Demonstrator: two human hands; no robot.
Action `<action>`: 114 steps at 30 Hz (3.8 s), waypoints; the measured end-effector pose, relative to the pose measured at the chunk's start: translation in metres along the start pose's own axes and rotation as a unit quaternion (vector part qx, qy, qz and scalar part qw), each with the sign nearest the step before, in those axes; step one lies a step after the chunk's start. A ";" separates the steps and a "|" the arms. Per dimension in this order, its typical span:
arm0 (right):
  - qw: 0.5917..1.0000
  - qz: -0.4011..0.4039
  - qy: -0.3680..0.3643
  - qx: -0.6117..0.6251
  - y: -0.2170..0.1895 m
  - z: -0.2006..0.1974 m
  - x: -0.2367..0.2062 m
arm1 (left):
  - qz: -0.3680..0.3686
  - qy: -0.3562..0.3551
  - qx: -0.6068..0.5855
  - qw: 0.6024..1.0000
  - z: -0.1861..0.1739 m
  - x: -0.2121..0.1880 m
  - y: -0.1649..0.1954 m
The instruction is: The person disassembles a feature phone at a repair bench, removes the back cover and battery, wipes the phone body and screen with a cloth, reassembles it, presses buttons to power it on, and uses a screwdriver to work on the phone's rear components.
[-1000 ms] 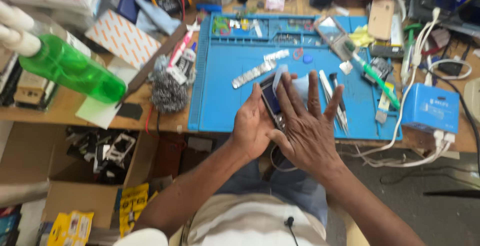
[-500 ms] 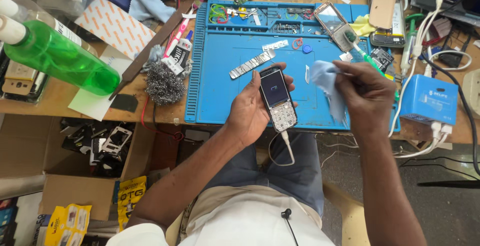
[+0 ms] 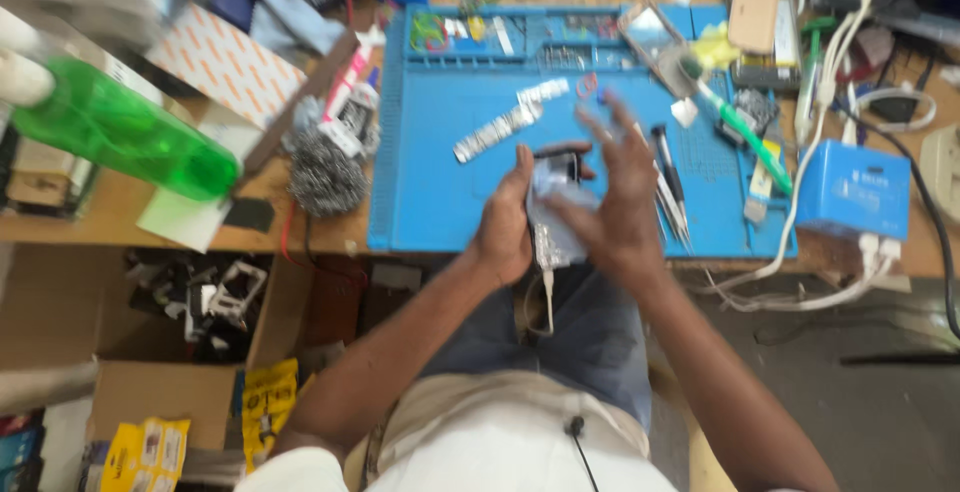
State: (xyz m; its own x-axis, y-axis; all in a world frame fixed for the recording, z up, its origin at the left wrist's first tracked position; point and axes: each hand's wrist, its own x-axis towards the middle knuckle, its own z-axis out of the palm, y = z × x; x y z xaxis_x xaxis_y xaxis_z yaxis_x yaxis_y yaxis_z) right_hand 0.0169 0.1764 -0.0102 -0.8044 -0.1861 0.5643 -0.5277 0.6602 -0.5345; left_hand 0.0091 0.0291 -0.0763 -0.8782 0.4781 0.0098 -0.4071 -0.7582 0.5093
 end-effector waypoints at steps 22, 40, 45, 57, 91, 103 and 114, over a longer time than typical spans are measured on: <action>0.966 0.188 -0.046 -0.171 0.120 -0.138 0.050 | 0.217 0.107 -0.113 0.964 0.008 -0.008 0.070; 0.955 0.131 -0.146 -0.224 0.080 -0.054 0.152 | 0.165 0.091 -0.076 0.979 0.004 -0.004 0.046; 0.996 -0.082 0.020 -0.035 0.087 -0.062 0.139 | 0.160 0.098 -0.073 0.979 0.001 0.001 0.044; 0.881 0.325 -0.042 0.341 0.052 -0.041 0.031 | 0.090 0.114 0.097 0.985 -0.036 -0.013 0.074; 0.999 0.047 0.010 0.023 0.033 -0.071 -0.024 | 0.043 0.018 -0.087 0.995 0.056 -0.024 -0.017; 0.966 -0.088 -0.183 -0.162 -0.025 -0.044 -0.031 | 0.068 -0.020 -0.091 0.993 0.069 -0.023 -0.005; 0.968 -0.065 -0.136 -0.198 -0.032 -0.039 -0.034 | 0.029 -0.011 -0.086 0.996 0.062 -0.027 -0.006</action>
State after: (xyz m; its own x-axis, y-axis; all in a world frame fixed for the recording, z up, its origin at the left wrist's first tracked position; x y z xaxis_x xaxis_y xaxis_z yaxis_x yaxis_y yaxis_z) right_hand 0.0719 0.1902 0.0119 -0.8083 -0.4367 0.3947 -0.5275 0.8350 -0.1563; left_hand 0.0509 0.0488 -0.0262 -0.8962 0.4402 0.0550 -0.3952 -0.8486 0.3516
